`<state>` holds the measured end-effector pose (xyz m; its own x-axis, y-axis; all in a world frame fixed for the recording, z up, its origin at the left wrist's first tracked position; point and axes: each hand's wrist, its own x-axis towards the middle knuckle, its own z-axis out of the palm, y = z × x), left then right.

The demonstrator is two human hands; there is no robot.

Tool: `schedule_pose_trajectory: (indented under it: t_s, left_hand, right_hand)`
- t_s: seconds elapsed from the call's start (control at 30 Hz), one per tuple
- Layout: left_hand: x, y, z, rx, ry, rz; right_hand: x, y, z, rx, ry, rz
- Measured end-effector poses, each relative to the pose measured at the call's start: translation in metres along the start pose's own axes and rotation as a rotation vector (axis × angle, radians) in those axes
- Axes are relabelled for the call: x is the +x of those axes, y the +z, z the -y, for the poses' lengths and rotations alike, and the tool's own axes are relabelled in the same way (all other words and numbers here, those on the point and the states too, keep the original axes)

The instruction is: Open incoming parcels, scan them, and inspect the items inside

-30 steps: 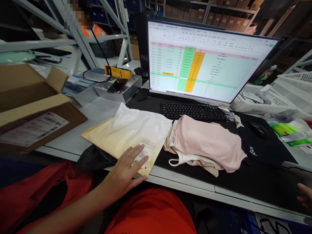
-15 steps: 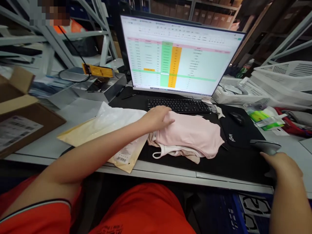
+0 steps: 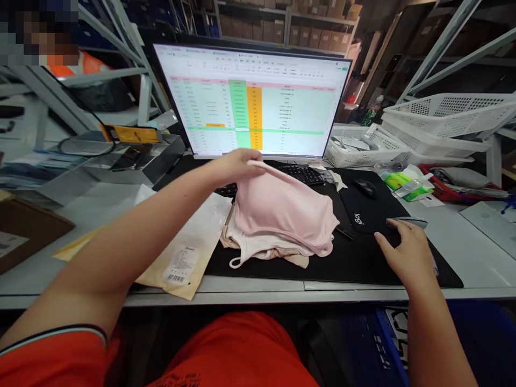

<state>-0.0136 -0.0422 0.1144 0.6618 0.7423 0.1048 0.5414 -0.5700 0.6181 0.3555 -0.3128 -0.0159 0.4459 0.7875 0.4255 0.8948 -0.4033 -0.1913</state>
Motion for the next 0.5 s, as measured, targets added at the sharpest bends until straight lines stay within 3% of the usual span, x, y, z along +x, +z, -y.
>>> schedule_pose_trajectory:
  t_s: [0.1, 0.17, 0.27, 0.37, 0.43, 0.5]
  left_hand:
    - [-0.026, -0.047, -0.028, -0.21, 0.054, -0.207]
    - [-0.048, -0.085, -0.038, -0.274, 0.136, -0.407]
    - [-0.086, -0.139, -0.026, -0.187, 0.129, -0.637]
    - [-0.122, -0.176, 0.026, -0.108, 0.047, -0.638]
    - [-0.143, -0.188, 0.08, -0.105, -0.272, -0.497]
    - [-0.162, -0.188, 0.137, 0.037, -0.58, -0.434]
  right_hand:
    - [0.003, -0.006, 0.022, 0.069, -0.032, -0.038]
    - [0.006, -0.007, 0.038, 0.118, -0.053, -0.04]
    - [0.012, -0.005, 0.06, 0.234, -0.069, -0.013]
    - [0.019, 0.0, 0.074, 0.31, -0.097, 0.045]
    - [0.023, 0.005, 0.081, 0.333, -0.126, 0.105]
    - [0.028, 0.01, 0.09, 0.359, -0.167, 0.185]
